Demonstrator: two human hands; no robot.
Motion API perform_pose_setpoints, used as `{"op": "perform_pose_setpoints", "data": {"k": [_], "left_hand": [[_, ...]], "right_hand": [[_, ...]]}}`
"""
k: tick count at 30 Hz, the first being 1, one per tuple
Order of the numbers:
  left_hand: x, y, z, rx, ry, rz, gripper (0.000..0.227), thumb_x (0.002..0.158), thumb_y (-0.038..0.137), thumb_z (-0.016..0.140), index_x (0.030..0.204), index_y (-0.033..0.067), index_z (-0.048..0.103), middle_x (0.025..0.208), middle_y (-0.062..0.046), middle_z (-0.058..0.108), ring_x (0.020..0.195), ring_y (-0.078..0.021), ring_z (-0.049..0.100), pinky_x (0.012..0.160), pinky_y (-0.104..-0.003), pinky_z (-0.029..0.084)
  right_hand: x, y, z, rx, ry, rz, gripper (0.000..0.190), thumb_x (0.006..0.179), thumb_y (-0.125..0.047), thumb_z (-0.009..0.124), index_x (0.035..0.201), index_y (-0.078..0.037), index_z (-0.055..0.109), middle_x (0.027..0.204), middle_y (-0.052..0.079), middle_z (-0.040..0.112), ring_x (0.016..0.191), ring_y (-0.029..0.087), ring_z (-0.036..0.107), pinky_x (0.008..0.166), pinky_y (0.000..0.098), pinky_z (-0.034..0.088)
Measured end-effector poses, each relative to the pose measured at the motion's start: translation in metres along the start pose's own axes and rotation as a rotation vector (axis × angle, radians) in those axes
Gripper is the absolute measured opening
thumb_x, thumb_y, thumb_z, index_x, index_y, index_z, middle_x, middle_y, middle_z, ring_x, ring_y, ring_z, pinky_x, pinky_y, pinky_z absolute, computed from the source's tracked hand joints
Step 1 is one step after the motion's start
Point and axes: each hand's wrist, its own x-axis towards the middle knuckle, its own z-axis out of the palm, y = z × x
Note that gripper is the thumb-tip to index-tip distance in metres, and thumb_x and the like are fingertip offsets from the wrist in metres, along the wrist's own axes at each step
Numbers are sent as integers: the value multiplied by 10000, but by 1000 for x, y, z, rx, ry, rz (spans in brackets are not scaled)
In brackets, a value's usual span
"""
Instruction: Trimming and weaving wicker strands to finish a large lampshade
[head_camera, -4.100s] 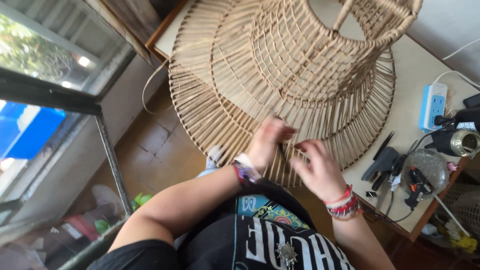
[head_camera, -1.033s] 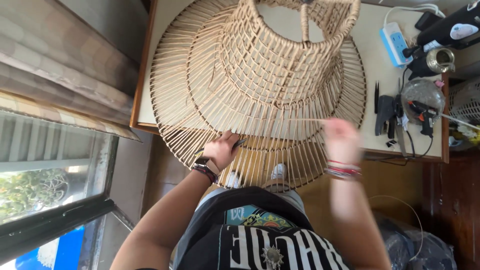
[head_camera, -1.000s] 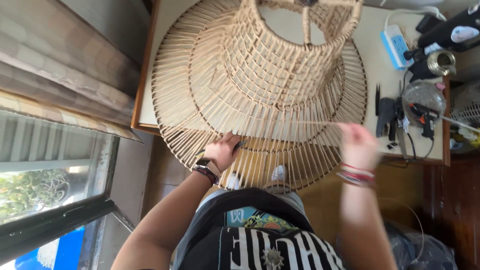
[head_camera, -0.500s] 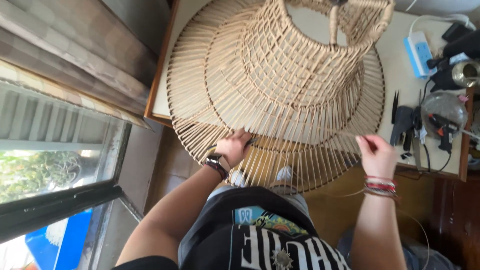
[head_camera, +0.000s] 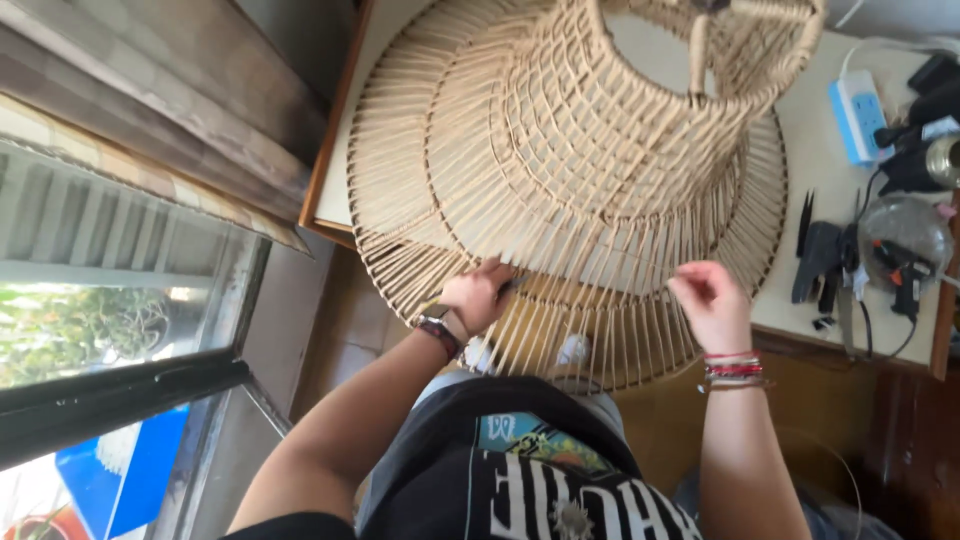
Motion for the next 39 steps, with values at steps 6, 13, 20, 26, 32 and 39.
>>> {"op": "perform_pose_setpoints", "data": {"k": [6, 13, 20, 26, 32, 39], "left_hand": [[17, -64, -27, -228, 198, -78, 273, 822, 214, 690, 1084, 141, 676, 966, -138, 690, 828, -449, 718, 652, -565, 576], [102, -48, -131, -225, 281, 221, 308, 969, 251, 634, 1269, 314, 669, 1187, -33, 629, 972, -375, 718, 785, -520, 604], [129, -48, -140, 3, 422, 551, 103, 990, 283, 677, 1089, 255, 669, 1006, 36, 607, 770, -213, 718, 682, -345, 601], [148, -63, -115, 122, 509, 819, 203, 1077, 313, 545, 927, 210, 636, 906, 23, 581, 715, -160, 618, 632, -277, 530], [153, -54, -138, 198, 466, 953, 197, 1062, 223, 594, 875, 162, 606, 822, -4, 525, 711, -189, 586, 606, -297, 490], [162, -26, -184, 261, -278, 666, 211, 965, 112, 666, 1109, 246, 741, 1044, 10, 664, 759, -177, 709, 581, -367, 663]], "right_hand": [[6, -13, 31, -165, 71, -177, 215, 868, -92, 880, 1021, -125, 732, 909, 30, 707, 753, 204, 685, 631, 270, 541], [9, -21, 35, -150, 64, -94, 163, 900, -60, 854, 980, -115, 723, 856, 33, 684, 713, 189, 662, 612, 281, 518], [12, -35, 30, -187, 46, -126, 181, 881, -16, 847, 981, -91, 716, 844, 58, 706, 686, 218, 664, 606, 291, 513], [14, -39, 27, -104, 38, -151, 162, 862, 51, 838, 907, -54, 723, 795, 74, 669, 646, 199, 657, 589, 291, 531], [22, -55, 12, -69, -138, -25, 129, 861, 11, 822, 955, -55, 762, 787, 83, 698, 645, 157, 662, 590, 301, 537], [44, -69, 1, -207, -344, 28, 155, 884, -126, 821, 1012, -50, 781, 930, 69, 783, 796, 143, 733, 771, 254, 617]]}}
